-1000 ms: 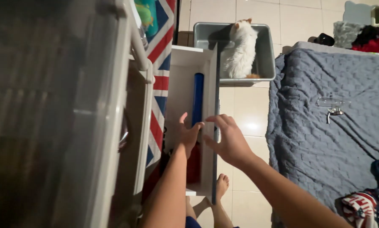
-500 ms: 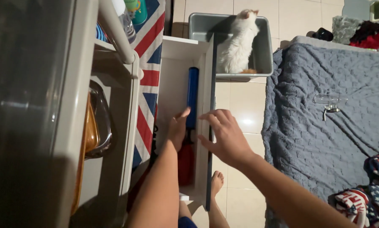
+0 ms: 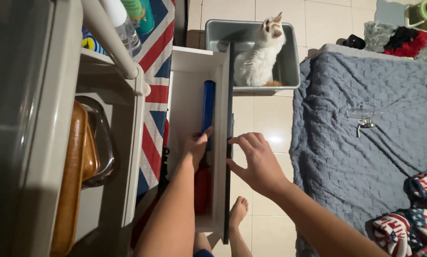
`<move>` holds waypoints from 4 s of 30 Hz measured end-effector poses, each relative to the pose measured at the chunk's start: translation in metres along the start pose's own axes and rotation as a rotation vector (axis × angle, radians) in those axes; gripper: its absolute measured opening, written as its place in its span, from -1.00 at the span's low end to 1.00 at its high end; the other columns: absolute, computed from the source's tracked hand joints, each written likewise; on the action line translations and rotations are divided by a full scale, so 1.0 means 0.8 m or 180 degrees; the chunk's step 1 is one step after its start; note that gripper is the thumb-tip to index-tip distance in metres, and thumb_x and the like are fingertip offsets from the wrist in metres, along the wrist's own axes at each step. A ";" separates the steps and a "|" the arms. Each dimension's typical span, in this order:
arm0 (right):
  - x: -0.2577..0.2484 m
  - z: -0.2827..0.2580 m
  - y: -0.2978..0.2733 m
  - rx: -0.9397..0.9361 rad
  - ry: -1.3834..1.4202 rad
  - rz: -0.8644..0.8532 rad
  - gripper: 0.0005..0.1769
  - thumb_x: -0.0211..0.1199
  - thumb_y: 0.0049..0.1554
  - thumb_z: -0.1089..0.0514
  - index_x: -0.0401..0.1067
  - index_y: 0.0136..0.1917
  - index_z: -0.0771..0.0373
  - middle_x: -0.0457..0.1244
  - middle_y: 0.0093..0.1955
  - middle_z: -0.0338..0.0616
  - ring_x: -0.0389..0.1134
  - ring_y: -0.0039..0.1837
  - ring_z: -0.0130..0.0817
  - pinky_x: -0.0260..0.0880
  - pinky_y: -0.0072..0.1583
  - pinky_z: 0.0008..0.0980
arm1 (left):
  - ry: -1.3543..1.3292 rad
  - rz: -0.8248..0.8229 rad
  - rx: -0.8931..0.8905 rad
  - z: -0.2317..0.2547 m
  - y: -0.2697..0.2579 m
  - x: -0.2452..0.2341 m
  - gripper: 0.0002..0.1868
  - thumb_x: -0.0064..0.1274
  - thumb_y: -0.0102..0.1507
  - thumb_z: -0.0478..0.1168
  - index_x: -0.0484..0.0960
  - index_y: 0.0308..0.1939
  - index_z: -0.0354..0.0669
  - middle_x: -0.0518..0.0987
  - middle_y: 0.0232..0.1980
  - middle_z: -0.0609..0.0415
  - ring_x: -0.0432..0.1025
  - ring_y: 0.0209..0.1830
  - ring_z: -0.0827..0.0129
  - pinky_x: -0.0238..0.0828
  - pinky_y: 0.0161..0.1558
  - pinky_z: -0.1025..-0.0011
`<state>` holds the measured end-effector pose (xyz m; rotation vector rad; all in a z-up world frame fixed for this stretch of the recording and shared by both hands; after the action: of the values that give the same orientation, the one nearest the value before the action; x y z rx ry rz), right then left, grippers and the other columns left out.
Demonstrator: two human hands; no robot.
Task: The person retrieves a metal tray, a glass bottle, a blue pump, and a hairdryer from a drawer and places them on a nearby mat. The person also briefly pets a cat that is sitting in the tray.
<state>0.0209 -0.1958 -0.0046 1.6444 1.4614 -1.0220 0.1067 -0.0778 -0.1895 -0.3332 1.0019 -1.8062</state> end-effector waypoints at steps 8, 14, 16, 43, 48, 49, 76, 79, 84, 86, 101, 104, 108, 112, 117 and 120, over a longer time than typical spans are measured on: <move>-0.006 0.004 -0.007 0.0230 0.0022 -0.0167 -0.61 0.32 -0.05 0.12 0.37 0.07 0.10 0.22 -0.12 -0.23 0.23 0.17 -0.18 0.30 0.12 -0.20 | 0.0220 0.0486 0.0100 -0.065 0.098 0.022 -0.58 0.03 -0.02 -0.16 0.64 -0.08 -0.12 0.63 -0.20 0.05 0.53 -0.09 0.20 0.47 -0.11 0.29; -0.019 0.007 -0.009 0.0368 0.0066 -0.0205 -0.66 0.28 -0.02 0.09 0.37 0.06 0.07 0.23 -0.11 -0.25 0.23 0.17 -0.21 0.30 0.13 -0.22 | 0.0583 0.0442 0.0307 -0.039 0.092 0.004 -0.60 0.02 0.01 -0.19 0.61 -0.08 -0.17 0.59 -0.30 0.03 0.55 -0.27 0.16 0.50 -0.34 0.29; -0.028 0.005 -0.010 0.0358 0.0062 -0.0172 -0.67 0.27 -0.01 0.09 0.37 0.06 0.07 0.23 -0.11 -0.25 0.23 0.18 -0.20 0.31 0.13 -0.22 | 0.0595 0.0323 0.0392 -0.004 0.038 -0.009 -0.59 0.07 0.04 -0.15 0.61 -0.05 -0.19 0.61 -0.28 0.00 0.55 -0.25 0.17 0.51 -0.28 0.28; -0.293 -0.003 -0.007 0.1454 0.2071 0.0696 -0.55 0.34 -0.01 -0.01 0.43 0.12 0.17 0.37 0.03 -0.04 0.38 0.15 -0.22 0.44 0.15 -0.22 | 0.0531 -0.0404 0.1584 0.266 -0.311 -0.052 -0.42 0.18 0.12 0.10 0.56 0.07 -0.21 0.62 -0.07 -0.14 0.52 -0.07 0.20 0.46 -0.06 0.32; -0.348 -0.010 -0.020 0.1429 0.3762 0.1178 -0.14 0.32 0.00 -0.04 0.06 0.38 0.48 0.20 0.16 0.28 0.26 0.21 0.03 0.27 0.24 0.02 | 0.0350 -0.1108 0.1981 0.308 -0.370 -0.001 -0.43 0.23 0.10 0.00 0.55 0.03 -0.35 0.58 -0.13 -0.20 0.45 -0.12 0.22 0.46 -0.07 0.32; -0.357 -0.008 -0.020 0.1416 0.3754 0.1213 -0.14 0.32 0.00 -0.04 0.06 0.38 0.48 0.20 0.16 0.28 0.26 0.21 0.03 0.27 0.24 0.02 | 0.0360 -0.1124 0.2012 0.311 -0.374 0.007 -0.43 0.23 0.10 0.00 0.55 0.03 -0.35 0.58 -0.13 -0.20 0.45 -0.12 0.22 0.46 -0.07 0.32; -0.398 0.125 -0.044 0.2123 0.6212 0.2720 -0.68 0.15 0.18 0.01 0.14 -0.11 0.28 0.13 -0.27 -0.06 0.25 -0.27 -0.24 0.45 -0.08 -0.25 | -0.1771 -0.1527 0.1031 0.283 -0.422 0.083 -0.65 -0.18 0.28 0.09 0.39 -0.25 -0.12 0.48 -0.34 -0.13 0.38 -0.44 0.16 0.45 -0.28 0.18; -0.391 0.133 -0.048 0.2195 0.6308 0.2527 -0.63 0.12 0.18 -0.02 0.07 -0.07 0.27 0.14 -0.23 0.01 0.29 -0.20 -0.17 0.44 0.01 -0.08 | -0.1580 -0.1389 0.1152 0.279 -0.430 0.091 -0.68 -0.23 0.34 0.03 0.38 -0.28 -0.14 0.43 -0.40 -0.09 0.33 -0.45 0.21 0.36 -0.38 0.34; -0.373 0.155 -0.050 0.2609 0.6281 0.2386 -0.54 0.13 0.16 -0.02 0.07 0.11 0.33 0.19 -0.11 0.05 0.37 -0.07 -0.05 0.53 0.08 -0.05 | -0.1565 -0.0977 0.1392 0.275 -0.441 0.089 -0.64 -0.27 0.34 0.07 0.37 -0.29 -0.14 0.47 -0.44 -0.12 0.36 -0.51 0.17 0.32 -0.38 0.33; -0.357 0.162 -0.046 0.2660 0.6325 0.2375 -0.48 0.15 0.14 -0.02 0.06 0.17 0.35 0.19 -0.04 0.09 0.37 -0.08 -0.06 0.53 0.07 -0.04 | -0.1692 -0.0939 0.1393 0.267 -0.436 0.089 -0.67 -0.23 0.32 0.06 0.38 -0.29 -0.12 0.46 -0.45 -0.10 0.36 -0.51 0.18 0.33 -0.39 0.33; -0.268 0.174 -0.003 0.3021 0.6394 0.1881 -0.49 0.15 0.17 0.01 0.10 0.15 0.45 0.10 -0.21 -0.04 0.32 -0.18 -0.21 0.54 0.06 -0.11 | -0.1666 -0.1288 0.1356 0.255 -0.450 0.100 -0.83 -0.25 0.38 -0.16 0.27 -0.24 -0.15 0.40 -0.44 -0.08 0.24 -0.57 0.30 0.21 -0.41 0.45; -0.269 0.172 0.012 0.3078 0.6290 0.1921 -0.47 0.17 0.15 0.02 0.10 0.16 0.46 0.12 -0.19 -0.01 0.34 -0.14 -0.17 0.54 0.06 -0.10 | -0.1384 -0.0882 0.1557 0.263 -0.435 0.090 -0.92 -0.20 0.35 -0.24 0.28 -0.18 -0.15 0.37 -0.48 -0.04 0.22 -0.60 0.36 0.16 -0.44 0.49; -0.243 0.212 0.048 0.3197 0.6377 0.1939 -0.46 0.16 0.17 0.00 0.07 0.22 0.38 0.13 -0.27 -0.07 0.35 -0.21 -0.18 0.56 0.00 -0.10 | -0.1111 -0.0509 0.1790 0.281 -0.409 0.067 -0.97 -0.16 0.28 -0.34 0.32 -0.22 -0.21 0.38 -0.55 -0.06 0.23 -0.62 0.34 0.14 -0.51 0.48; -0.225 0.253 0.082 0.3430 0.6188 0.2049 -0.55 0.14 0.18 0.01 0.07 0.13 0.35 0.14 -0.16 0.01 0.33 -0.22 -0.19 0.54 -0.01 -0.05 | -0.0972 -0.0466 0.1624 0.298 -0.365 0.054 -0.91 -0.13 0.28 -0.29 0.30 -0.20 -0.20 0.40 -0.54 -0.08 0.24 -0.61 0.32 0.22 -0.49 0.46; -0.196 0.278 0.146 0.3699 0.6034 0.1672 -0.43 0.15 0.17 -0.06 0.17 0.26 0.39 0.29 -0.19 0.13 0.37 -0.21 -0.17 0.55 -0.06 -0.13 | -0.1158 -0.0092 0.1530 0.334 -0.284 0.048 -0.88 -0.11 0.21 -0.23 0.41 -0.38 -0.20 0.45 -0.60 -0.02 0.31 -0.56 0.31 0.24 -0.37 0.35; -0.210 0.255 0.171 0.3739 0.5882 0.1807 -0.49 0.12 0.18 0.03 0.07 0.22 0.40 0.13 -0.09 0.05 0.33 -0.16 -0.16 0.53 0.03 -0.08 | -0.1499 0.0631 0.1599 0.341 -0.212 0.043 -0.63 -0.29 0.29 0.08 0.28 -0.49 -0.04 0.29 -0.46 0.17 0.22 -0.37 0.39 0.11 -0.18 0.41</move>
<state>0.1266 -0.4676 0.0557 4.0208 0.7979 0.5445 0.1528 -0.2129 0.1006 -0.3109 0.2307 -1.6251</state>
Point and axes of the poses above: each hand's wrist, its own y-axis towards the middle knuckle, its own x-axis out of the palm, z = x × y, the point moved 8 cm from there along y, towards the middle knuckle
